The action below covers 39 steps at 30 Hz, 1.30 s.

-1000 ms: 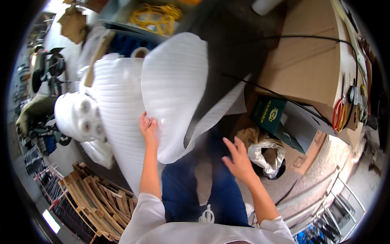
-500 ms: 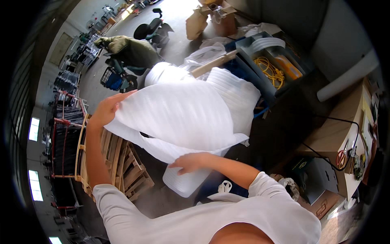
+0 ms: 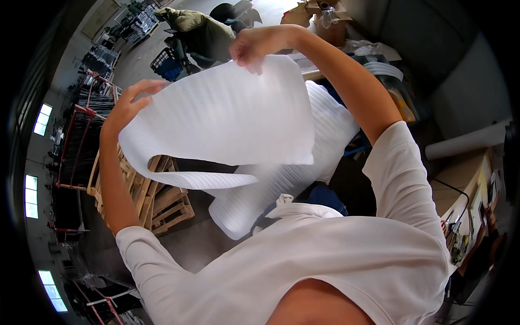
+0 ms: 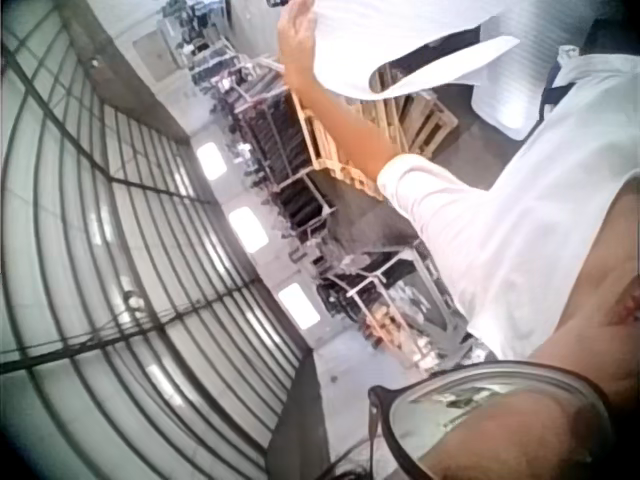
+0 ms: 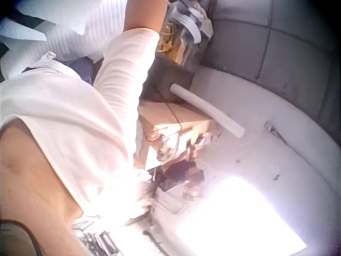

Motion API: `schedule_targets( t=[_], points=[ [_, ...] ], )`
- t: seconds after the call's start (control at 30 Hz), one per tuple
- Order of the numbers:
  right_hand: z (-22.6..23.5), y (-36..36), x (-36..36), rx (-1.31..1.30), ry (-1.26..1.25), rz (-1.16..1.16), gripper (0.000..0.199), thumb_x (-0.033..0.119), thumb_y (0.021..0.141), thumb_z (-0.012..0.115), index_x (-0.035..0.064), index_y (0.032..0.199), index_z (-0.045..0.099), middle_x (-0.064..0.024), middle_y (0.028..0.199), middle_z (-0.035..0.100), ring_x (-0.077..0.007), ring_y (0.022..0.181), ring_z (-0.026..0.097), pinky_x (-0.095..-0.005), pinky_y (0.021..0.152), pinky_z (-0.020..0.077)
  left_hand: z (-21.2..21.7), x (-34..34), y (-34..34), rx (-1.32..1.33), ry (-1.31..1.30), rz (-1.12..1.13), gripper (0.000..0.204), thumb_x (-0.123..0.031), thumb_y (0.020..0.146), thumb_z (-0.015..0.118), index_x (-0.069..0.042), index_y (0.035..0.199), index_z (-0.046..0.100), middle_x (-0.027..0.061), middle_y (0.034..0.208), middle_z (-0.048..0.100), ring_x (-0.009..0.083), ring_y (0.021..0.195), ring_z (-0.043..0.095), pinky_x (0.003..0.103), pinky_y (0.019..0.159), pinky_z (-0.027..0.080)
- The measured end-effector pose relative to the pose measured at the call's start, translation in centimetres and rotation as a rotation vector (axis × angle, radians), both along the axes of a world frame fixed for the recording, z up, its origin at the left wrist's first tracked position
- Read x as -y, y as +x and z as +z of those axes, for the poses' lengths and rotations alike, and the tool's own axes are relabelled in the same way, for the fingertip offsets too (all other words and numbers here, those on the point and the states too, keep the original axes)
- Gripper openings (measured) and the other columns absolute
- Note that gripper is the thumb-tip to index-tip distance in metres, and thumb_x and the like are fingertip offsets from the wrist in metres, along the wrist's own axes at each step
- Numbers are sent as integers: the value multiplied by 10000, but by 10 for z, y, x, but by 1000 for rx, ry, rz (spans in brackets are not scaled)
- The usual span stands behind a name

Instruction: The person uses red-handled scissors to cut a large roll of white bubble wrap into smaller rectangular sheets. They repeatedly cut the material, separate the sheets, and stack them on a nearby surface. The person handles the bubble wrap and scissors throughout the process.

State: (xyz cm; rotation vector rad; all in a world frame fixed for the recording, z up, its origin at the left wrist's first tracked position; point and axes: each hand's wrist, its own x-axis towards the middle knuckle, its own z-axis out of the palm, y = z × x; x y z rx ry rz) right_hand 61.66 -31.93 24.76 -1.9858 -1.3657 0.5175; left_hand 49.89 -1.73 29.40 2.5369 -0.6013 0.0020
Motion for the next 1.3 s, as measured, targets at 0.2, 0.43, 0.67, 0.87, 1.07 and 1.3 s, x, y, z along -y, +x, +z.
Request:
schedule_targets(
  t=[0.2,0.43,0.67,0.87,1.07,1.3],
  points=[
    [16,21,8,149,6,-13,192,162,731,534,-8,821,534,-99,661,587,-183,582,607,-269,543,475,-53,119,84,-8,-119,-84,252,-180,824,507,14,980,538,52,837,562,84,771,489,219,708,392],
    [10,65,54,357,9,-86,176,164,728,545,-5,691,581,-39,562,552,-139,494,541,-284,502,433,-43,176,129,8,-131,-85,263,-230,886,425,-20,732,466,-70,648,394,24,622,324,186,544,297],
    [-8,89,70,298,159,-123,242,265,748,574,30,770,624,-29,672,587,-171,739,568,-318,646,429,-59,186,158,155,-101,-34,267,-204,866,436,12,721,497,4,571,406,68,562,356,236,522,326],
    [2,65,84,1224,425,-165,62,151,689,597,109,724,627,-31,713,562,-177,774,551,-269,696,401,-63,198,178,214,-414,126,236,-220,841,465,-8,766,536,77,575,468,146,546,413,280,519,354],
    [-76,-3,162,1121,254,41,128,191,632,639,91,611,562,-21,652,544,-181,794,549,-396,880,356,-64,7,223,623,63,576,290,-262,847,417,-26,887,580,167,802,597,333,776,558,360,670,421],
    [-195,-24,303,264,-560,-425,154,182,805,529,37,755,518,-124,711,566,-285,697,553,-364,582,423,-38,-42,202,533,28,471,298,-266,861,422,-4,859,564,145,760,599,273,700,570,325,626,420]
  ],
)
